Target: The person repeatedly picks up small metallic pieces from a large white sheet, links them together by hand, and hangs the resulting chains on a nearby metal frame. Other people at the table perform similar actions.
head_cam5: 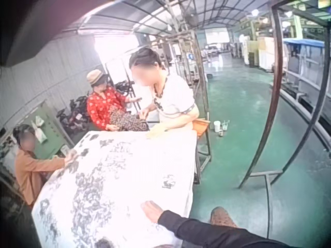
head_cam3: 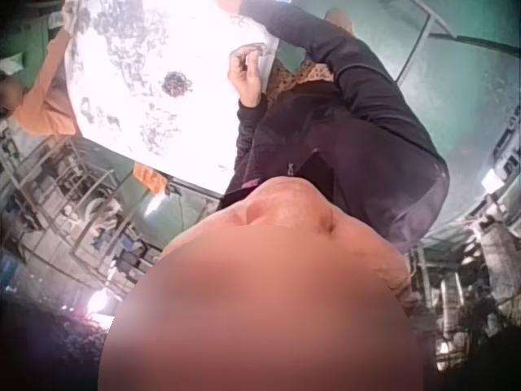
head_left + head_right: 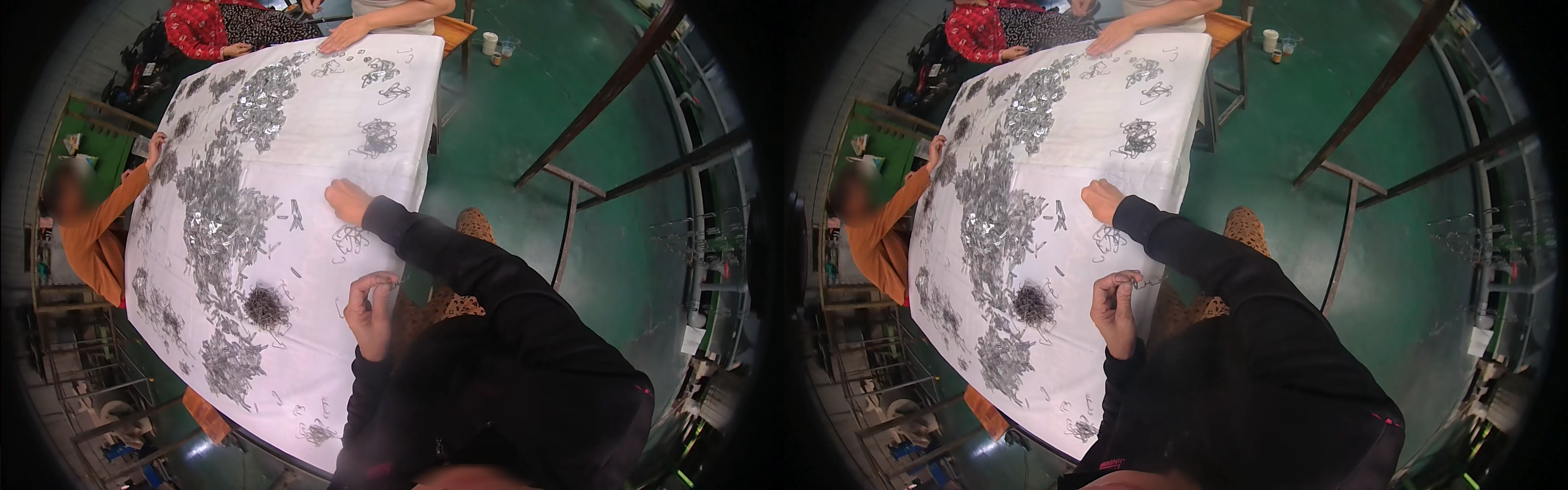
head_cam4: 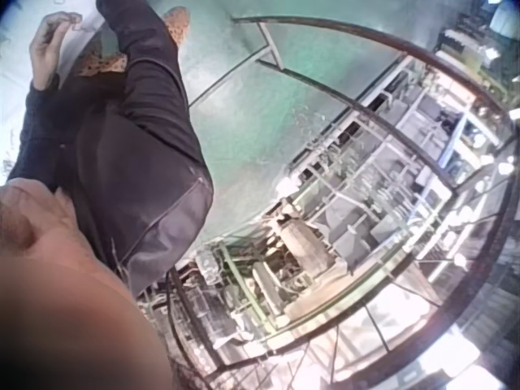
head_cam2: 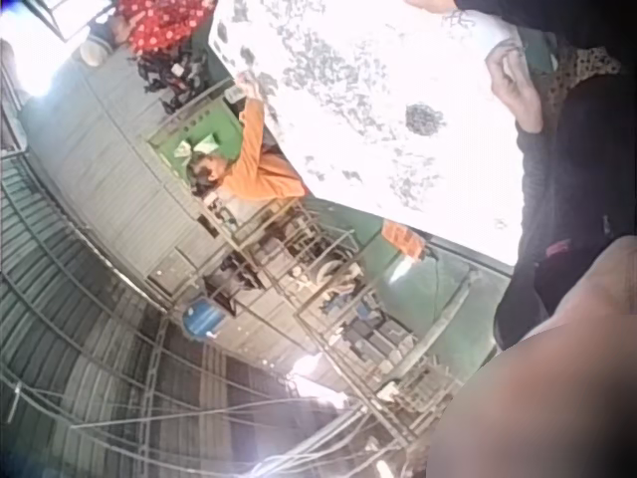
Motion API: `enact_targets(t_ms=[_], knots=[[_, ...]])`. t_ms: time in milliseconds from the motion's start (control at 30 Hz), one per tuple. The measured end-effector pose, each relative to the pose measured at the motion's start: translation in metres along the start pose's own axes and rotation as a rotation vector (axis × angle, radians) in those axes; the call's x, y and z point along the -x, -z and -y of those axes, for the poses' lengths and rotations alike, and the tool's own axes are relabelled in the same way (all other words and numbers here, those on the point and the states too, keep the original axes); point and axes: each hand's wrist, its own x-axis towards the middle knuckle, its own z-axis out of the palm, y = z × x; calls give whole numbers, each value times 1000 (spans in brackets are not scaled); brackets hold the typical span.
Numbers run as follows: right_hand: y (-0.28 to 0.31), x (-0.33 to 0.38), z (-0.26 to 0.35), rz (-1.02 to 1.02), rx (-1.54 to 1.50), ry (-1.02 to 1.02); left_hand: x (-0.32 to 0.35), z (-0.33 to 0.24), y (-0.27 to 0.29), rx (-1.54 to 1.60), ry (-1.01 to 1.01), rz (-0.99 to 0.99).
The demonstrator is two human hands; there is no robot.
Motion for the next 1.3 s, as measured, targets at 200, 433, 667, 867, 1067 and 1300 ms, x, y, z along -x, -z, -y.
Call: enact_targets(t_ms=[200, 433, 667, 867, 1067, 1300], knots=[[79, 53, 31, -22, -583, -180, -1, -3, -7, -50, 30, 1], [165, 124, 80, -61, -810, -428, -16, 5, -9, -288, -121, 53], [170, 128, 97, -122, -773, -367, -23, -3, -11, -99, -71, 12], [164, 134, 102, -229, -773, -324, -18, 1, -2, -375, -194, -2], [160, 136, 104, -203, -825, -353, -22, 17, 31, -446, -264, -273], [174, 142, 109, -172, -816, -364, -53, 58, 195, -1470, 190, -343]])
